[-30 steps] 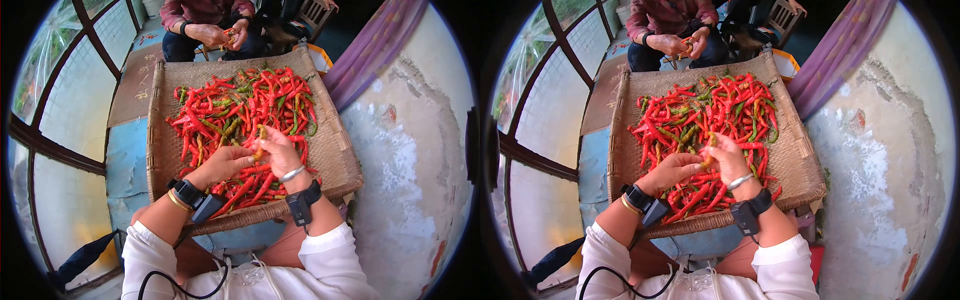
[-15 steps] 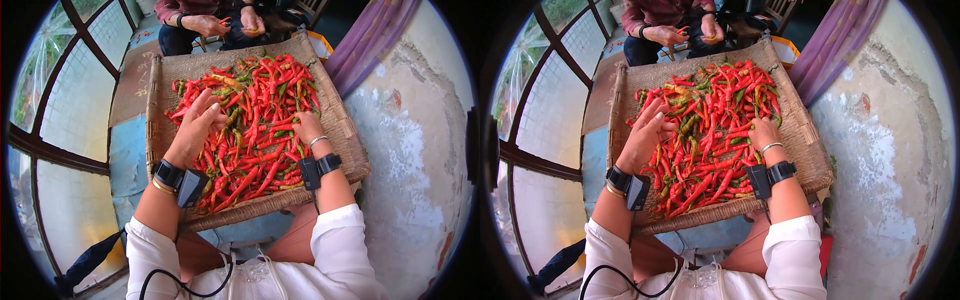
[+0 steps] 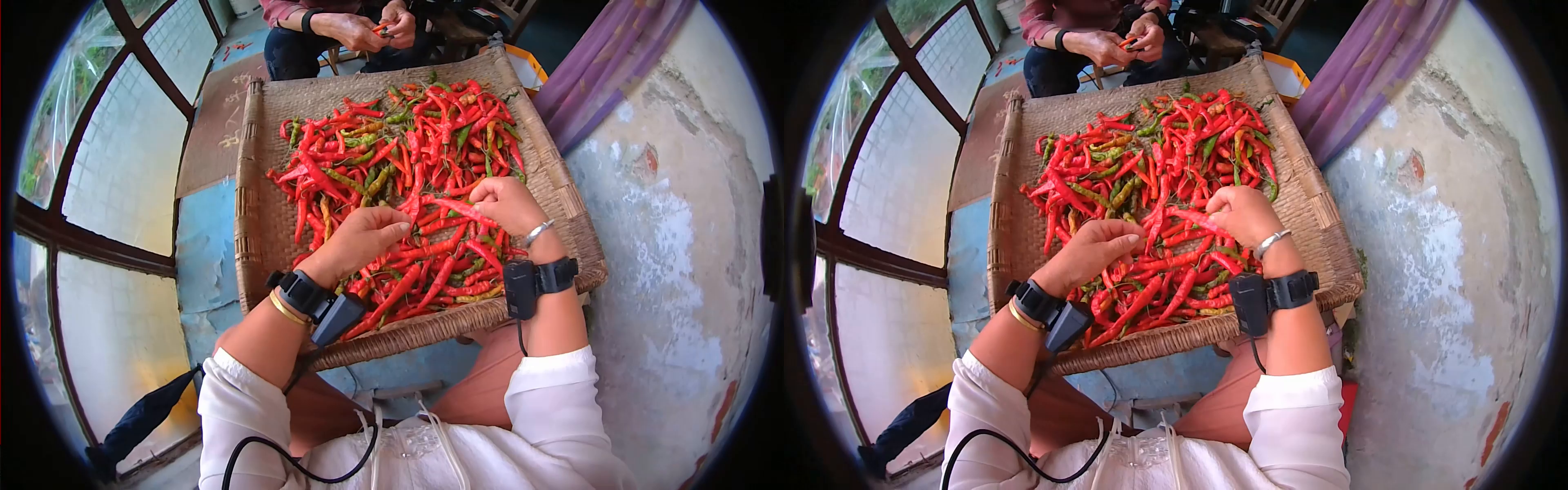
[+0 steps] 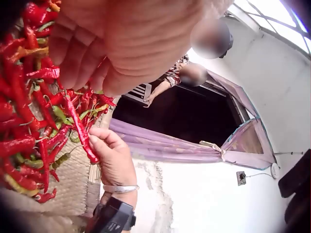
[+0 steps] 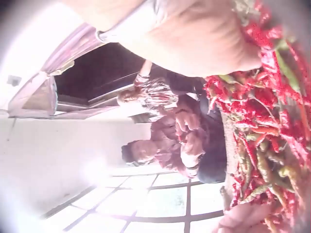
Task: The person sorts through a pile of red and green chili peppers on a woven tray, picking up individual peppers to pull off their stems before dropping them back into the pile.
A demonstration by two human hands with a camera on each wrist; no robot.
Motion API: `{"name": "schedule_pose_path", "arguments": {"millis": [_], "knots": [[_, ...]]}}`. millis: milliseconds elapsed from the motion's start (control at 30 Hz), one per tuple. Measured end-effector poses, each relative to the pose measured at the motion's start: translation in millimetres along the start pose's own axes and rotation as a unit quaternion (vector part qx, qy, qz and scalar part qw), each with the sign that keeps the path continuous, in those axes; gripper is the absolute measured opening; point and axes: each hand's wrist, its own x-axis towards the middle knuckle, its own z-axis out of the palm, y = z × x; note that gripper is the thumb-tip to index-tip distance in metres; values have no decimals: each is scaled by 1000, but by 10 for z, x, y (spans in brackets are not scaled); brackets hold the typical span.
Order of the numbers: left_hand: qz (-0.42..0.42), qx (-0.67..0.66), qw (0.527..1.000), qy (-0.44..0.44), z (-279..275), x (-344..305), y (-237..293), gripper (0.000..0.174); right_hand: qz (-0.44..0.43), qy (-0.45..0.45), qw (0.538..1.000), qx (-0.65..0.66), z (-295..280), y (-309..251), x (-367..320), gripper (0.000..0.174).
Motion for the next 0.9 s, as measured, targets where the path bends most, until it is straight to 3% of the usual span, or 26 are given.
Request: {"name": "schedule_pose_path", "arguments": {"millis": [67, 167, 267, 367, 433, 500, 567, 633, 700, 800, 900], "knots": [[-18, -8, 1000, -10, 52, -11, 5, 25, -5, -31, 976, 215, 10, -116, -51, 12], [-29, -15, 999, -15, 149, -80, 78, 30, -32, -54, 943, 325, 171, -279, -85, 11], [-30, -21, 999, -7, 172, -97, 73, 30, -49, -90, 936, 336, 268, -425, -132, 12], [-43, -108, 993, 0, 146, -78, 29, 28, -73, -105, 934, 333, 315, -459, -146, 12], [-59, -140, 988, 1, 113, -79, 80, 23, -19, -147, 901, 408, 252, -494, -161, 12], [-42, -121, 991, 25, -3, -50, 177, 19, 4, -138, 908, 395, 225, -401, -128, 13], [95, -289, 951, 53, -243, 107, -16, 19, -98, -76, 984, 128, 282, -261, -76, 15], [96, -393, 898, 175, -266, 34, 242, 23, -76, -106, 984, 118, 404, -223, -87, 17], [94, -377, 905, 172, -317, 11, 182, 27, -229, -182, 956, -21, 537, -253, -106, 18], [26, -242, 966, 91, -223, 49, 49, 24, -273, -209, 926, -159, 870, -281, -109, 24], [6, -211, 977, 41, -83, -14, 109, 23, -276, -217, 890, -290, 1010, -371, -137, 24]]}}
